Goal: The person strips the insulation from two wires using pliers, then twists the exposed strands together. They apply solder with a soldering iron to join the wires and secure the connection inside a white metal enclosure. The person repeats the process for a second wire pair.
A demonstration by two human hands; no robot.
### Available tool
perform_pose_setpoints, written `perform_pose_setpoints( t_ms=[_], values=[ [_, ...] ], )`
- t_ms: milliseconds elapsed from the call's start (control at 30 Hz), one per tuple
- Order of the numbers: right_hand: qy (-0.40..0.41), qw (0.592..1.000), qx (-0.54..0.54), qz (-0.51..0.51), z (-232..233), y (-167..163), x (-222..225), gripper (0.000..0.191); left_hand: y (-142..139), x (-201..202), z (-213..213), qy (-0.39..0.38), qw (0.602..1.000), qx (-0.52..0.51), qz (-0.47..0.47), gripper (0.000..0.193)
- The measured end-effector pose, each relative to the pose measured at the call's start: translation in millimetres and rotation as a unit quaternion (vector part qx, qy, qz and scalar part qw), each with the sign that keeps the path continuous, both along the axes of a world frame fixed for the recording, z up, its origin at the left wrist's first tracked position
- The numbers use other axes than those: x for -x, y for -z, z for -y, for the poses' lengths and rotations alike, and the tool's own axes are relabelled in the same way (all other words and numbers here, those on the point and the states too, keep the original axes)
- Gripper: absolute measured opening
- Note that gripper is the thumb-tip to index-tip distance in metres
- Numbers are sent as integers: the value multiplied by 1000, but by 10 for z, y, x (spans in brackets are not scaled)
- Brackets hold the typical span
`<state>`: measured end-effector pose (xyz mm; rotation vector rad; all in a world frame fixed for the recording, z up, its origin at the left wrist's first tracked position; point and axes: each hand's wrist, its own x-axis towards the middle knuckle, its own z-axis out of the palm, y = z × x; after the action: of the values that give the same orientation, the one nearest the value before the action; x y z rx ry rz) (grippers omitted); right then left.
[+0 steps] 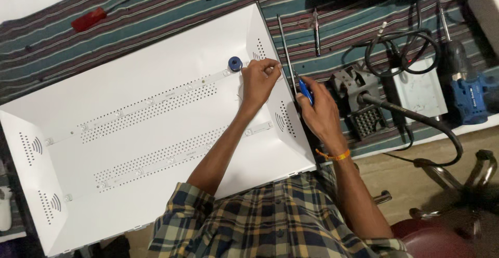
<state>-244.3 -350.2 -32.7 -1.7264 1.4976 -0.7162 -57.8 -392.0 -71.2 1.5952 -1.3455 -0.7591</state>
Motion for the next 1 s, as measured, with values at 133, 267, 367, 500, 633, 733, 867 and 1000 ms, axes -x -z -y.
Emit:
perform_pose_setpoints(
  t_ms=[133,267,367,500,633,733,867,1000],
  values=[
    [1,1000,20,-4,14,56,-81,44,10,7,30,-7,997,-48,-64,18],
    [-5,1000,23,21,41,117,-91,43,46,13,53,3,997,-41,-64,19],
    [-4,1000,8,28,46,135,-96,42,84,20,57,16,996,-42,-73,19],
    [-11,999,32,37,46,144,-107,40,131,15,64,31,994,-57,-93,19],
    [-8,998,27,48,56,157,-116,40,161,6,72,36,993,-59,-100,19],
    [-2,999,19,37,61,174,-119,42,166,8,72,35,991,-56,-113,18],
    [2,999,18,49,62,206,-112,41,155,20,59,16,991,-69,-109,18],
    [2,997,26,69,57,232,-101,40,140,26,50,12,992,-84,-96,19]
  ],
)
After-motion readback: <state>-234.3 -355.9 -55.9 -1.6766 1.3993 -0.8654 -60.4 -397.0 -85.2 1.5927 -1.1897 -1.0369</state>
